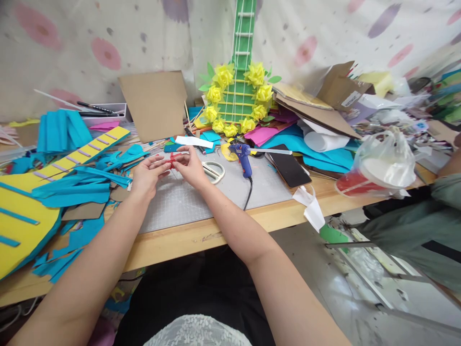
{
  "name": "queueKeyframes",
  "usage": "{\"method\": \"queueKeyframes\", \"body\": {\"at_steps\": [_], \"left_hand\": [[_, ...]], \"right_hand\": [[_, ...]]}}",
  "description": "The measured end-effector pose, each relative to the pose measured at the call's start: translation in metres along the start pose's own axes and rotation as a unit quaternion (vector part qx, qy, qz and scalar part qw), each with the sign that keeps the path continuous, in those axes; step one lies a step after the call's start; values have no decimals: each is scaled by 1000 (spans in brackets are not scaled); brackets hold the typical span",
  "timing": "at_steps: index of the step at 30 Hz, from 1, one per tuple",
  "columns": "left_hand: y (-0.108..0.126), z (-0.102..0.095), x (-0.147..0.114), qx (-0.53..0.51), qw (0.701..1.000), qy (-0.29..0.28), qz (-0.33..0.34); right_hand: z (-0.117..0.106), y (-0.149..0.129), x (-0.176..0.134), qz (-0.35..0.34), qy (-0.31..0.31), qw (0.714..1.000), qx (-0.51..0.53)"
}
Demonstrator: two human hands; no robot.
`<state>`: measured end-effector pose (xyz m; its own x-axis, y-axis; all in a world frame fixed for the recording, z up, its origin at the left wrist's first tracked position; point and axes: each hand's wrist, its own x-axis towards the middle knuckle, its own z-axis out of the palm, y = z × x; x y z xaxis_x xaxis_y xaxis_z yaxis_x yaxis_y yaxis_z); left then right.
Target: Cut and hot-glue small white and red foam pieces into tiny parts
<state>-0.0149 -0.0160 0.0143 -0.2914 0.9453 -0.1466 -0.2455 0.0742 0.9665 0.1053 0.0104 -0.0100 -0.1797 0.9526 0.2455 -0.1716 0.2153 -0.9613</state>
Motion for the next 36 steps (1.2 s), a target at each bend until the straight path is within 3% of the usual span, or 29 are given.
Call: {"method": "queueKeyframes", "body": {"at_steps": [9, 19, 27, 36], "left_hand": [[-6, -2, 6, -25, 1000, 11, -1], [-5, -4, 5, -74, 995, -9, -60], [-2, -5, 2, -75, 994, -37, -77], [-5, -5, 0, -34, 999, -14, -26]], "right_hand": [[1, 5, 0, -4, -52, 998, -22], [2, 8, 1, -8, -34, 996, -82], [-2, 3, 2, 64, 6, 997, -44], [-5, 4, 2, 95, -17, 995, -7]]}}
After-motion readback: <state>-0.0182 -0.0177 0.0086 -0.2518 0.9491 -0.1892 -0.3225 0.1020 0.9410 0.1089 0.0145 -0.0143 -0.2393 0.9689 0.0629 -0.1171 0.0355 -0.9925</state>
